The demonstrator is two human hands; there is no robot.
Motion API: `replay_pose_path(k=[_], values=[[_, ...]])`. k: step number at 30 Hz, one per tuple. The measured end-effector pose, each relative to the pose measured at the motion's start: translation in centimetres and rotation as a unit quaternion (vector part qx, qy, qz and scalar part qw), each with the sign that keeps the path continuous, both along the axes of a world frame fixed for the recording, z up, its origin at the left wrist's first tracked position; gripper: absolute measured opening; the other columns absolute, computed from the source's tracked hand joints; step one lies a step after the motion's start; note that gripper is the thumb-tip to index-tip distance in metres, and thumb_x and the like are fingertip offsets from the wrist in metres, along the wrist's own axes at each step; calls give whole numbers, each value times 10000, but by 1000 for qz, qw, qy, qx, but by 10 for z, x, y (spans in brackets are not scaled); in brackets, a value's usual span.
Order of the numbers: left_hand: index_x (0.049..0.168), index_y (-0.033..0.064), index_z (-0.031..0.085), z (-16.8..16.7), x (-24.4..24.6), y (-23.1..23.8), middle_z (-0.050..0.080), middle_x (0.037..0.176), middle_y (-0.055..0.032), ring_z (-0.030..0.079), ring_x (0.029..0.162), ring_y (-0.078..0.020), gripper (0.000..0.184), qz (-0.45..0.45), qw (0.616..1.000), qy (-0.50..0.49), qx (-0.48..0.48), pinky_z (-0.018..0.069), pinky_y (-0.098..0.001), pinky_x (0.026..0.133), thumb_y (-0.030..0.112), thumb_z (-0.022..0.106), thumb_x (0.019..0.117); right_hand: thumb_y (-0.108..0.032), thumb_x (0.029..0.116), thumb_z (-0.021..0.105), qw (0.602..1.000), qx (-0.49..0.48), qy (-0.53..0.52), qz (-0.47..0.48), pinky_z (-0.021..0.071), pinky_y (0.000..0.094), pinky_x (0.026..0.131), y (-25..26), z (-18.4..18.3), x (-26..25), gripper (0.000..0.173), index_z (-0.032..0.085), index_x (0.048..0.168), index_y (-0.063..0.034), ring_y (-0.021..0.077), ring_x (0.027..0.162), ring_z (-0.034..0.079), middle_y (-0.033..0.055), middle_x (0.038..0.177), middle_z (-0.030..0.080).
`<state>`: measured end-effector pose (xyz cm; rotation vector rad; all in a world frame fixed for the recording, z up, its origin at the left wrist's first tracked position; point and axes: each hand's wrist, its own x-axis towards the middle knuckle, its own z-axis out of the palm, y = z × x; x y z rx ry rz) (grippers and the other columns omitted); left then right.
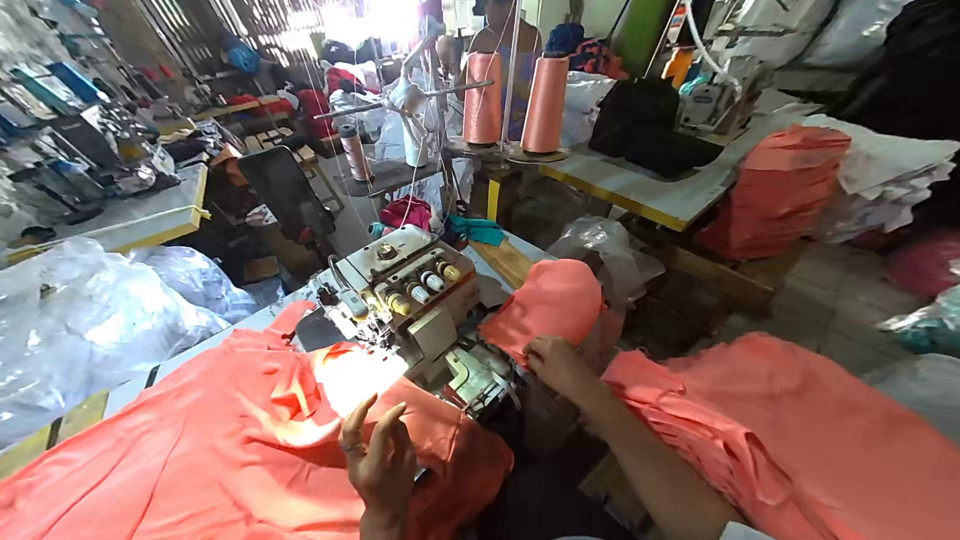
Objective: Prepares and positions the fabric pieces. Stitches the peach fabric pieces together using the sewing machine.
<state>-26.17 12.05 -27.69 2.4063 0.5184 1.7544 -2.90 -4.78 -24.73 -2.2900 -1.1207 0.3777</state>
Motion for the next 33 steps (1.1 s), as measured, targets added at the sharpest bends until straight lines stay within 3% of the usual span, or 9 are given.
replay_pose_path(k=[8,12,15,18,20,22,24,27,33], values=[[890,92,697,11,6,-11,661,1152,-114,555,1268,-137,98,-104,994,-19,-1,394,-241,1120,77,620,947,-118,975,675,991,55,122,12,524,458,929,6,4,55,203,737,1055,58,275,956,683,203,1024,724],[916,26,717,41,4,-19,685,1082,-115,638,1114,-67,89,-140,989,-26,-37,495,-170,990,51,632,922,-131,1040,554,946,249,-11,-209,520,549,931,8,23,95,288,644,1177,104,402,1007,674,287,1078,682],[1058,-82,691,63,5,-25,667,1092,-113,661,934,-18,200,-194,965,-27,-173,572,-159,804,21,667,888,-77,1029,555,951,280,-130,-15,570,534,815,10,62,67,230,655,1129,104,358,861,705,244,967,705],[1333,-71,575,77,3,-29,600,1389,-124,593,1261,-125,558,-334,893,47,-298,527,-318,1041,120,779,850,-115,942,635,882,324,-244,239,576,479,617,19,80,-15,159,778,954,-46,268,664,714,115,745,725],[1270,70,661,84,-7,-29,679,1309,0,607,1240,-66,446,-416,849,91,-313,509,-294,1064,254,789,885,-130,987,596,821,423,-240,300,512,363,519,15,85,-75,177,758,940,-75,193,543,631,59,631,657],[1092,226,725,98,-25,-27,726,1023,174,653,953,87,170,-445,833,113,-309,552,-146,859,336,633,1001,-153,1025,603,802,486,-127,322,492,241,548,6,82,-111,187,708,1085,-11,122,559,592,66,673,655],[1037,224,690,108,-42,-17,677,886,194,608,782,133,217,-396,862,116,-296,514,-74,699,324,501,1073,-125,964,672,819,460,53,339,465,162,555,7,67,-123,335,624,1243,55,67,572,540,82,698,615],[999,15,684,111,-48,16,679,844,74,597,741,110,209,-240,923,172,-245,511,-82,696,125,512,1044,-33,914,683,836,343,303,303,563,196,705,29,36,-119,360,603,1234,108,36,728,669,122,888,724],[971,-45,749,79,-7,94,744,941,-155,709,855,-184,186,-52,929,281,-234,563,-369,845,125,677,952,-94,873,738,904,377,172,106,559,249,774,104,-33,-119,152,752,914,52,164,864,659,203,1037,666]])
